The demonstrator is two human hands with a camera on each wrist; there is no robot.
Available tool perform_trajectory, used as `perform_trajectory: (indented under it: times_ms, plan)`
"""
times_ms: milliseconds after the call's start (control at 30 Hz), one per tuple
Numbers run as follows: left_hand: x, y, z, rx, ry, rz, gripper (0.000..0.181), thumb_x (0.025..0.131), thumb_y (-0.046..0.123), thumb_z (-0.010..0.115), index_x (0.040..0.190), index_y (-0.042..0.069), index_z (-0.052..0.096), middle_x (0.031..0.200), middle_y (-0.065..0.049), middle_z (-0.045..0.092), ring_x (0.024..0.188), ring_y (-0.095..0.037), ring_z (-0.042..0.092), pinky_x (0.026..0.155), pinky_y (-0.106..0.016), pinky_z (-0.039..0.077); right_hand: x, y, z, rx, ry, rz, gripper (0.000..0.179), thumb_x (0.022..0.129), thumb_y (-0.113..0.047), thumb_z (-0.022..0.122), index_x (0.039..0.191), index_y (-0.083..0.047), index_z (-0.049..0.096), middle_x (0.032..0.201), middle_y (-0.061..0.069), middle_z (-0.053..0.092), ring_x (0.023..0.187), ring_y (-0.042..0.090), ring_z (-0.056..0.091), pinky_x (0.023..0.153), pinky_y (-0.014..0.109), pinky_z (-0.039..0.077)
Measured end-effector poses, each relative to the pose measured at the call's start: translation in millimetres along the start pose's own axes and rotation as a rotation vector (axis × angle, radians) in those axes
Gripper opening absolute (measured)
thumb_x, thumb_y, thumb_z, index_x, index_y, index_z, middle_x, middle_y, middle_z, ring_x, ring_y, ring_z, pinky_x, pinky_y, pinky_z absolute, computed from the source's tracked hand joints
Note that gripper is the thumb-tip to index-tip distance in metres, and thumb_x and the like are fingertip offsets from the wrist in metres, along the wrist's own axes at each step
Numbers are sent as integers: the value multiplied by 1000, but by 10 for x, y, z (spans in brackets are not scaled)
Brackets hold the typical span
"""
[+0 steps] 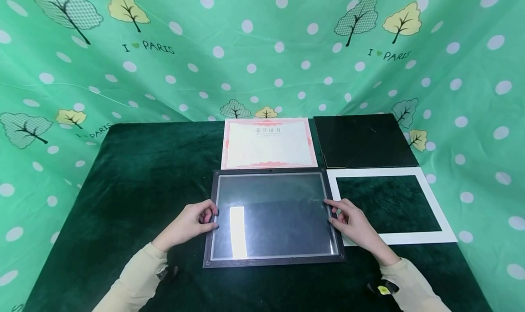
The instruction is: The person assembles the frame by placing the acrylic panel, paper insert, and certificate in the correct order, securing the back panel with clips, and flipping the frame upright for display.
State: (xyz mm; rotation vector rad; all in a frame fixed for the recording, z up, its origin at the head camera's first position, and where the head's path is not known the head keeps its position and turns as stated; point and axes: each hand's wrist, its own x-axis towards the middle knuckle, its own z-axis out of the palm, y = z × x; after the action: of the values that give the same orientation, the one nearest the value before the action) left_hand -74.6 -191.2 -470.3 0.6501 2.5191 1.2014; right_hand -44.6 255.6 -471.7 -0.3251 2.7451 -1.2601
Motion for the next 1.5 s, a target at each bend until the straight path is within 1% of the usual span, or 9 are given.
perform_trajectory:
  times_ms: [133,367,667,833,967,1200,1333,1400,1500]
  plan:
    - [1,-1,-25,-2,-12,-5,26,81,8,78,99,9,60,71,5,49,63,-11,51,57,-23,48,6,4,1,-8,-6,0,44,85,4,69,128,1,60,92,4,50,62,9,46,55,24,41]
    - [64,33,-88,-6,-21,33,24,83,7,77,100,5,61,75,5,54,65,-11,52,59,-23,50,49,45,-55,40,-30,8,43,86,3,68,128,-1,59,94,5,52,63,11,50,54,25,43]
    - [382,230,-70,25,-101,109,19,85,6,74,98,4,61,76,6,56,68,-11,54,63,-25,50,149,133,-253,4,-23,55,41,88,1,65,129,0,56,98,11,56,66,14,55,55,27,44]
    - [584,302,34,58,-167,202,17,84,5,73,96,4,61,74,7,56,68,-8,53,63,-25,49,133,239,-456,-103,-26,74,40,89,-2,66,127,0,57,99,10,55,67,14,54,55,27,44]
    - [714,367,126,58,-209,251,16,84,4,73,95,3,61,73,7,56,67,-7,53,62,-24,48,103,347,-693,-161,-18,97,39,90,-6,64,127,2,55,100,12,55,73,18,56,58,29,46]
    - [854,542,314,34,-282,277,16,83,3,72,95,2,61,74,6,57,66,-6,53,63,-23,48,-39,650,-1115,-184,51,170,42,97,-13,57,133,7,47,112,25,55,97,37,54,69,32,45]
    - [898,656,441,31,-343,278,15,84,4,71,95,2,61,75,5,57,67,-6,53,65,-22,48,-211,874,-1283,-164,91,228,47,100,-15,52,135,13,40,120,35,48,106,48,46,74,42,45]
    - [938,726,517,33,-355,283,15,84,3,71,95,3,61,75,5,57,67,-6,53,65,-21,47,-293,968,-1354,-148,107,260,49,101,-16,50,136,15,36,123,39,42,107,52,43,72,39,44]
    - [1019,861,656,50,-365,305,15,84,3,71,96,3,61,76,4,58,67,-5,53,65,-19,46,-400,1093,-1452,-123,148,293,51,101,-16,49,137,16,32,125,40,39,106,50,42,67,22,42]
